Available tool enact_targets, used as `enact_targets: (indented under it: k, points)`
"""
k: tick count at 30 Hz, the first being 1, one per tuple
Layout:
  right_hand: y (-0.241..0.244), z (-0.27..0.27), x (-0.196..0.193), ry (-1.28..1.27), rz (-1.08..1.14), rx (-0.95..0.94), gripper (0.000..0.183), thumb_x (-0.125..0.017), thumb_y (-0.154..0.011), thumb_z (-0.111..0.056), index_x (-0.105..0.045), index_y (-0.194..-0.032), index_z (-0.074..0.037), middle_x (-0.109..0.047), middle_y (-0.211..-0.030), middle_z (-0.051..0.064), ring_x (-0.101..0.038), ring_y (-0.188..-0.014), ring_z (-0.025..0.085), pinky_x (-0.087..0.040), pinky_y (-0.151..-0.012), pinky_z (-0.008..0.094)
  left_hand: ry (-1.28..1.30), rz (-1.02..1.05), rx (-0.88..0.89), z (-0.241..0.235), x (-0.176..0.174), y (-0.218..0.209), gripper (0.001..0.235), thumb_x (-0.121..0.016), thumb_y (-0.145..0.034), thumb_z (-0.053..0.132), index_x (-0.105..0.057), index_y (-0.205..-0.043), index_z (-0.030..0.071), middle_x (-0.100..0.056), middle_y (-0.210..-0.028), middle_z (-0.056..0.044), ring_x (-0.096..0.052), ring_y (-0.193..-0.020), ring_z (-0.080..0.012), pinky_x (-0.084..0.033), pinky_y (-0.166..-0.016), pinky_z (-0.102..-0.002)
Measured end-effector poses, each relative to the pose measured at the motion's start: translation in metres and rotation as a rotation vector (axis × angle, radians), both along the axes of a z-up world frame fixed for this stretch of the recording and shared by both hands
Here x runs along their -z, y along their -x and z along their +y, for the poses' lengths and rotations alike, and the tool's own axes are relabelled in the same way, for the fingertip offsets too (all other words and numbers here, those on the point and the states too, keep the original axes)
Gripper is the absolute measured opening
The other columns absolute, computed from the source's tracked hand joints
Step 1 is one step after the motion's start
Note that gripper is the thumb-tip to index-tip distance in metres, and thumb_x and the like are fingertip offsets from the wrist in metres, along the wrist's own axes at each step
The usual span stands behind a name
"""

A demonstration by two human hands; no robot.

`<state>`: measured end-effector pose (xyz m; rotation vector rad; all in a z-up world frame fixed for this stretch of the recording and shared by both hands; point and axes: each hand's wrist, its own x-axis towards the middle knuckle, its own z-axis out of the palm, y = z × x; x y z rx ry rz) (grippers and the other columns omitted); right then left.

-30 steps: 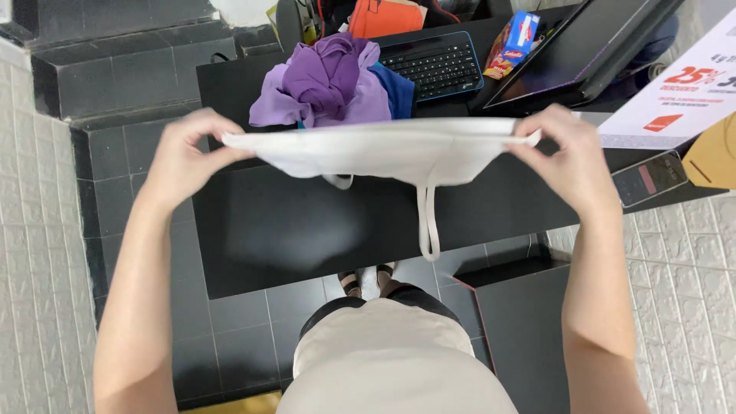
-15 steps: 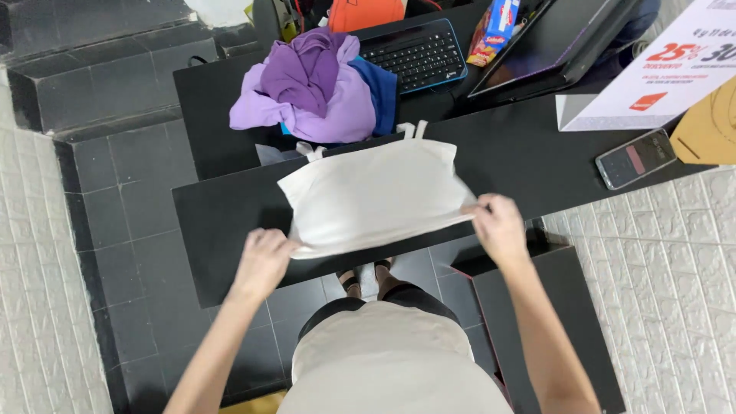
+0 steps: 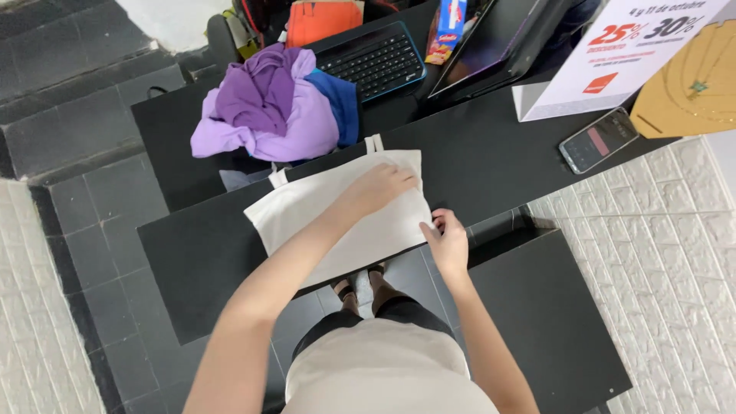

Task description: Folding a white tote bag and several t-shirts on a checkout counter.

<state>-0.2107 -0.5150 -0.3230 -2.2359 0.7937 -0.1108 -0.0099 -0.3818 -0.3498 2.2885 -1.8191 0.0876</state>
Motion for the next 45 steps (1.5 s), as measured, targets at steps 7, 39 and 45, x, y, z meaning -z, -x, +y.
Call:
enact_targets:
  k: [7,39,45]
  points:
    - [0.008,0.002,0.011,-0.154,-0.114,0.077,0.016,-0.081,-0.088,-0.009,-0.065,-0.092,-0.011,-0.061,-0.087,0.006,-0.069,-0.086,0.024,-0.056,-0.079,0.034,-0.224,-0.172,0.109,-0.067,0.047,-0.038,0.037,-0.076,-0.081,-0.003,-0.064,-0.103,0.024,-0.064,-0.106,0.007,-0.075,-0.081,-0.0253,-0.055,-0.076,-0.043]
    - [-0.121,0.129,-0.003,-0.161,-0.023,-0.495,0.051,-0.076,-0.097,-0.025,-0.049,-0.136,-0.006,-0.046,-0.134,0.015,-0.056,-0.131,0.033,-0.050,-0.113,0.045,0.264,0.827,-1.308,0.264,-0.041,0.057,0.049,-0.062,-0.103,0.052,-0.054,-0.120,0.007,-0.071,-0.099,-0.011,-0.077,-0.086,-0.0295,-0.061,-0.071,-0.042]
    - [-0.224,0.133,0.027,0.276,-0.380,-0.879,0.052,-0.062,-0.093,0.010,-0.057,-0.139,-0.013,-0.054,-0.136,0.010,-0.057,-0.133,0.032,-0.048,-0.111,0.047,0.259,0.937,-1.364,0.261,-0.028,0.027,0.053,-0.078,-0.091,0.037,-0.059,-0.118,-0.005,-0.076,-0.090,-0.017,-0.076,-0.091,-0.0379,-0.062,-0.072,-0.046]
